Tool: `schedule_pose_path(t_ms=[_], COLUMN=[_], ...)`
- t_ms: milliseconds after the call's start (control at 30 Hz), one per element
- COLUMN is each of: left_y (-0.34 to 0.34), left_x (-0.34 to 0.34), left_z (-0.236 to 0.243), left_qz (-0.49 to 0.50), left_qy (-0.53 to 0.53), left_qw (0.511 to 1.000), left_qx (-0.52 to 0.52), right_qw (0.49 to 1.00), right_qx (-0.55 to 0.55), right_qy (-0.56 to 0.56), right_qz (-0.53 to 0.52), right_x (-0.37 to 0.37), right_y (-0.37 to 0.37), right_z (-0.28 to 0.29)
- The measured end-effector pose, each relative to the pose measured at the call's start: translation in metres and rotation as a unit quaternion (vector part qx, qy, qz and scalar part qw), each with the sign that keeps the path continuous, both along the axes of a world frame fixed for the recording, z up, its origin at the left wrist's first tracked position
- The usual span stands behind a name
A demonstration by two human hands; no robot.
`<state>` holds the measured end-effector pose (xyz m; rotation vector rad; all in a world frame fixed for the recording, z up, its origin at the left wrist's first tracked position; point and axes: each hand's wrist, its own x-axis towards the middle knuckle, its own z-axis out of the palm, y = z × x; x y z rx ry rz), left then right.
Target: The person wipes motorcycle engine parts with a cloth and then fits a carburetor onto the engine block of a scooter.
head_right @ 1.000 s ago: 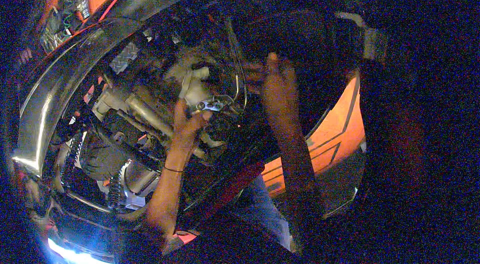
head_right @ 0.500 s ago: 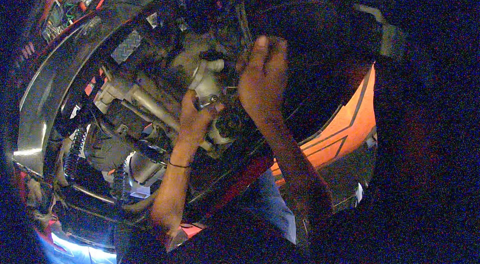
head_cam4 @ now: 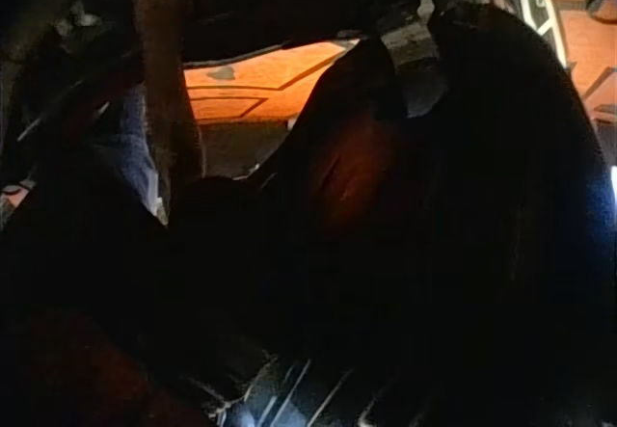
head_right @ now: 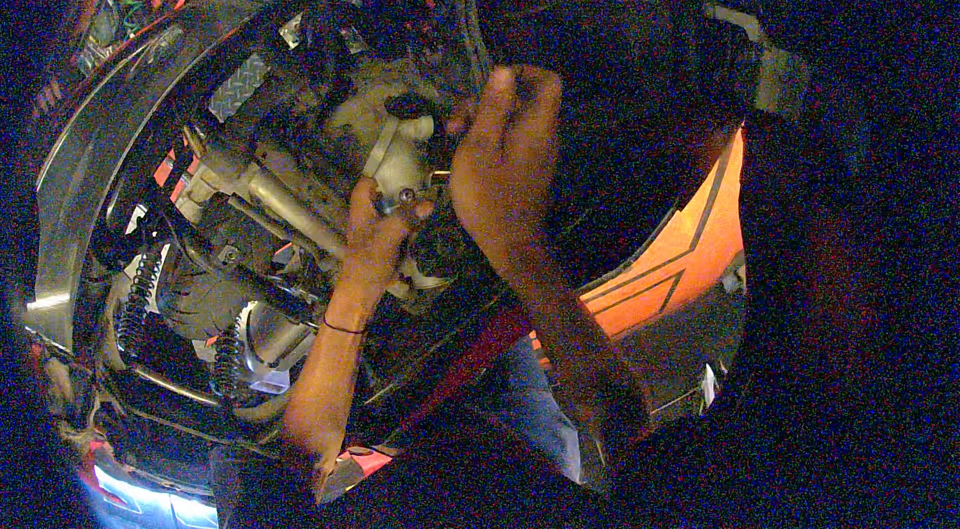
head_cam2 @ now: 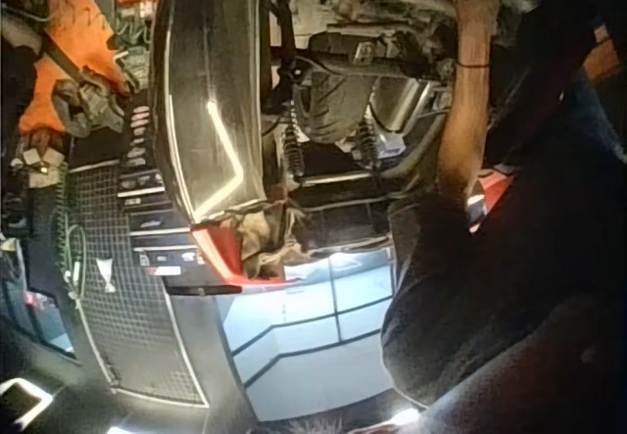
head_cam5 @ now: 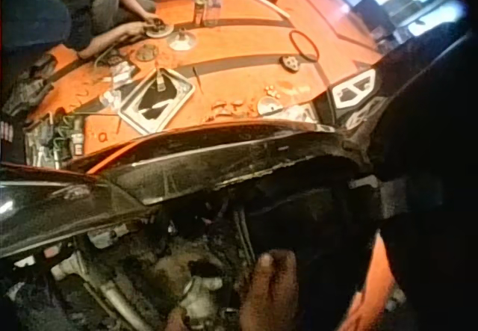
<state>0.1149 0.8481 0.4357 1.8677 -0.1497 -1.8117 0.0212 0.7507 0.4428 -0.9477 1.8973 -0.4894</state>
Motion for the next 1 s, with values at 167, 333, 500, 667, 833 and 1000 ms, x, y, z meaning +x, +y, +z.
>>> schedule_pose_path(t_ms=[167, 333, 500, 667, 833, 1000], left_y=[0.0, 0.001, 0.002, 0.0, -0.001, -0.001], left_x=[-0.002, -0.006, -0.012, -0.012, -0.014, -0.017], left_z=[-0.001, -0.002, -0.004, -0.002, -0.001, -0.005], left_qz=[-0.022, -0.028, 0.045, 0.011, 0.024, 0.008], left_qy=[-0.019, -0.029, -0.038, -0.036, -0.052, -0.063], left_qw=[1.0, 0.999, 0.995, 0.998, 0.997, 0.994], left_qx=[-0.001, -0.012, -0.08, -0.059, -0.056, -0.083], right_qw=[1.0, 0.989, 0.978, 0.95, 0.942, 0.925], right_qx=[0.009, -0.079, 0.004, 0.144, 0.207, 0.188], right_qy=[-0.012, 0.077, 0.046, 0.052, 0.069, 0.077], right_qz=[0.0, 0.1, 0.203, 0.27, 0.254, 0.322], right_x=[-0.004, -0.023, -0.044, -0.044, -0.041, -0.039], right_y=[0.005, -0.005, -0.003, 0.008, 0.007, 0.001], right_z=[0.002, 0.008, 0.059, 0.078, 0.073, 0.066])
